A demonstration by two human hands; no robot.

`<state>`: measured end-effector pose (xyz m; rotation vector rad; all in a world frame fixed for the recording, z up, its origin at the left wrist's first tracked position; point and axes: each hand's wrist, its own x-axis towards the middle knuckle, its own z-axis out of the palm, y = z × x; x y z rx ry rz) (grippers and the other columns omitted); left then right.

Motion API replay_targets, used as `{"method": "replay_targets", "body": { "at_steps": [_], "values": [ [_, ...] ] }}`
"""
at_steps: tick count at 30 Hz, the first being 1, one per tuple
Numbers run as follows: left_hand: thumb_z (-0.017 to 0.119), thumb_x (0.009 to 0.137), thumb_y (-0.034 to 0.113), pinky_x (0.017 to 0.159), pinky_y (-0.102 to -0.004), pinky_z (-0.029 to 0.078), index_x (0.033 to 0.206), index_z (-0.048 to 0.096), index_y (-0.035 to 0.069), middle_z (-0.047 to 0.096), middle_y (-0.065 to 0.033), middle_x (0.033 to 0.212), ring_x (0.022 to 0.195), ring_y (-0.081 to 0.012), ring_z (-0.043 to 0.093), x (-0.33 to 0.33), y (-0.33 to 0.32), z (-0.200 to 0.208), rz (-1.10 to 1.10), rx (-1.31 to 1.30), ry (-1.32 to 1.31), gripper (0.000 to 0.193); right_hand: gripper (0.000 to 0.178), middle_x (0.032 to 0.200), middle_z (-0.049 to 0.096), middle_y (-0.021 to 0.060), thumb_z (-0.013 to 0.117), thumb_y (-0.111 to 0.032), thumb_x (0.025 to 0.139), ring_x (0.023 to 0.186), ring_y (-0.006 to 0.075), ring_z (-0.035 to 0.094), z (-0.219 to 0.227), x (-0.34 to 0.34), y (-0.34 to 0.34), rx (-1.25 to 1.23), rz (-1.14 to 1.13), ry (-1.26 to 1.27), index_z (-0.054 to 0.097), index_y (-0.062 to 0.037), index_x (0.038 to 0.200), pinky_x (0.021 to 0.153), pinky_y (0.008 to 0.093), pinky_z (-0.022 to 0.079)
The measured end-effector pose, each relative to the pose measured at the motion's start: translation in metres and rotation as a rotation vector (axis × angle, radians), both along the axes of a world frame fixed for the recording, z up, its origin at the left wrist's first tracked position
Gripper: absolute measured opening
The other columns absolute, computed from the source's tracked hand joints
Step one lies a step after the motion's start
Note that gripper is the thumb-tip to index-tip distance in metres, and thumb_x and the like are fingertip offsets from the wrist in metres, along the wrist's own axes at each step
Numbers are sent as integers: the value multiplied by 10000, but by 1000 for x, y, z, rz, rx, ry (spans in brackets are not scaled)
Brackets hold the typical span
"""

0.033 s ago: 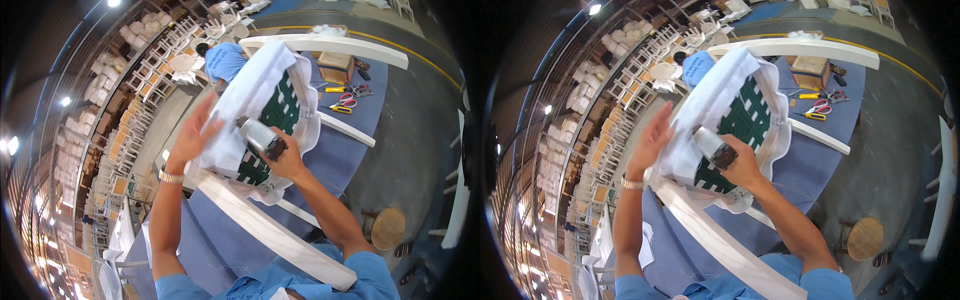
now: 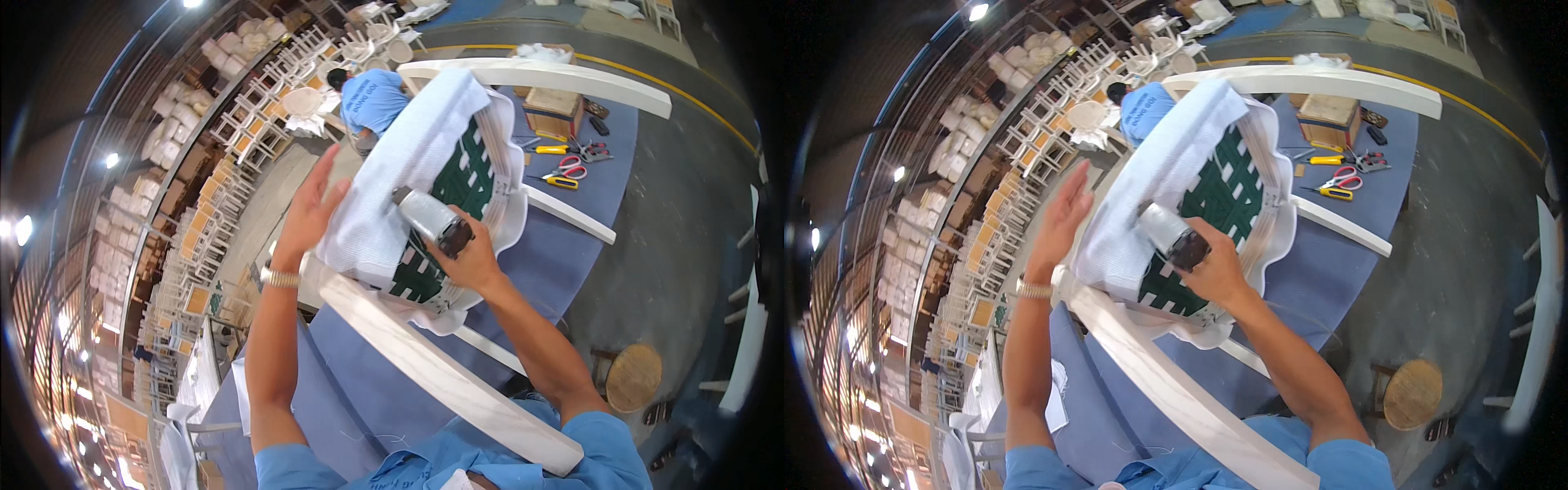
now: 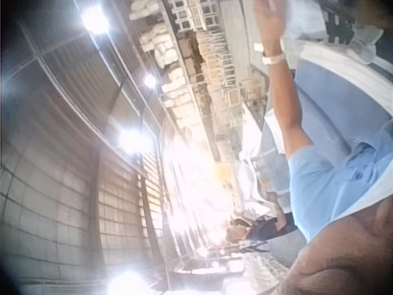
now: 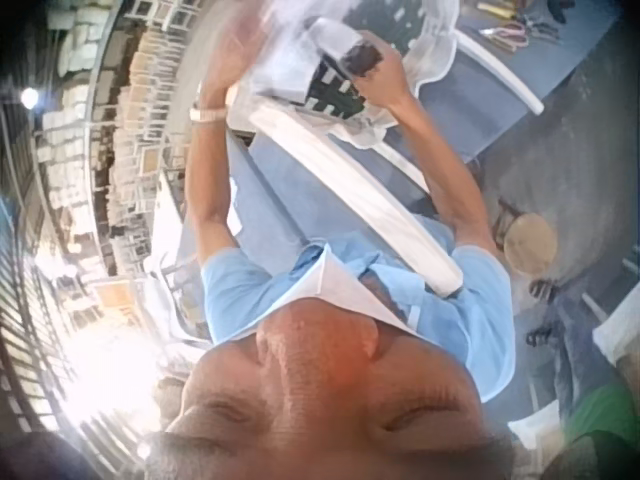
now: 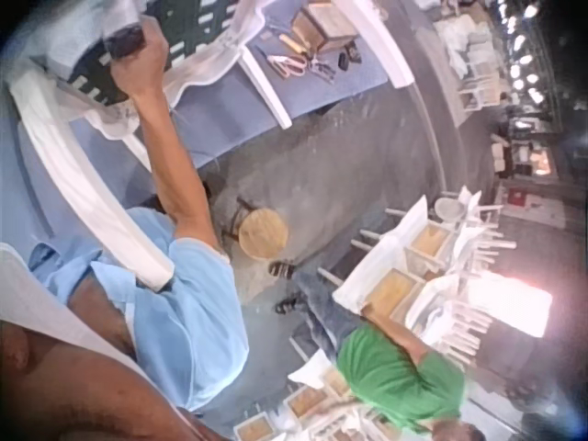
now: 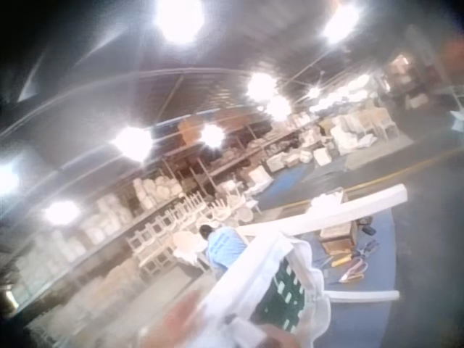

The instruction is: The person staples white fabric onto the underside of a white wooden chair seat using a handheld staple gun. They repeatedly pull and smooth the fabric, then drive staples along the edges to secure it. The person also uses a yellow utility knife to trim excess fabric and adjusts the fabric position by hand.

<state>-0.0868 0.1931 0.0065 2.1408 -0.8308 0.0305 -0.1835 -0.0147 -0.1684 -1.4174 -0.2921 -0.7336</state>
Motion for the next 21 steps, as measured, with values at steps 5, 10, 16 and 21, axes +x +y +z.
{"method": "replay_targets", "body": {
  "at_steps": [5, 10, 16, 21],
  "values": [
    [492, 1024, 536, 1204, -372, 255, 1558, 329, 13, 413, -202, 1564, 1458, -296, 373, 9, 11, -19, 184, 367, 202, 765, 363, 1030, 739, 138, 749, -63, 847, 957, 205, 721, 3, -1, 2, -71, 38, 26, 640, 40, 1178, 862, 312, 546],
    [594, 934, 584, 1170, -415, 310, 1561, 285, -2, 416, -283, 1521, 1421, -373, 413, -5, -16, -13, 90, 481, 8, 913, 437, 938, 707, 161, 762, -45, 750, 844, 296, 704, -4, 18, -8, -134, -26, -47, 628, 18, 1161, 781, 330, 537],
    [713, 848, 515, 1122, -480, 381, 1566, 216, -16, 419, -368, 1458, 1343, -477, 470, -13, -14, -23, 133, 645, -231, 1023, 347, 995, 720, 138, 752, -52, 823, 885, 221, 711, 11, 6, -15, -224, -1, -16, 647, 20, 1146, 804, 317, 541],
    [724, 834, 378, 1107, -510, 389, 1571, 162, -24, 395, -402, 1446, 1286, -547, 474, -11, -7, -26, 114, 697, -282, 1010, 433, 945, 696, 163, 751, -20, 707, 843, 309, 697, 11, -12, -5, -82, 147, -30, 659, 5, 1129, 787, 328, 535]
  ]
}}
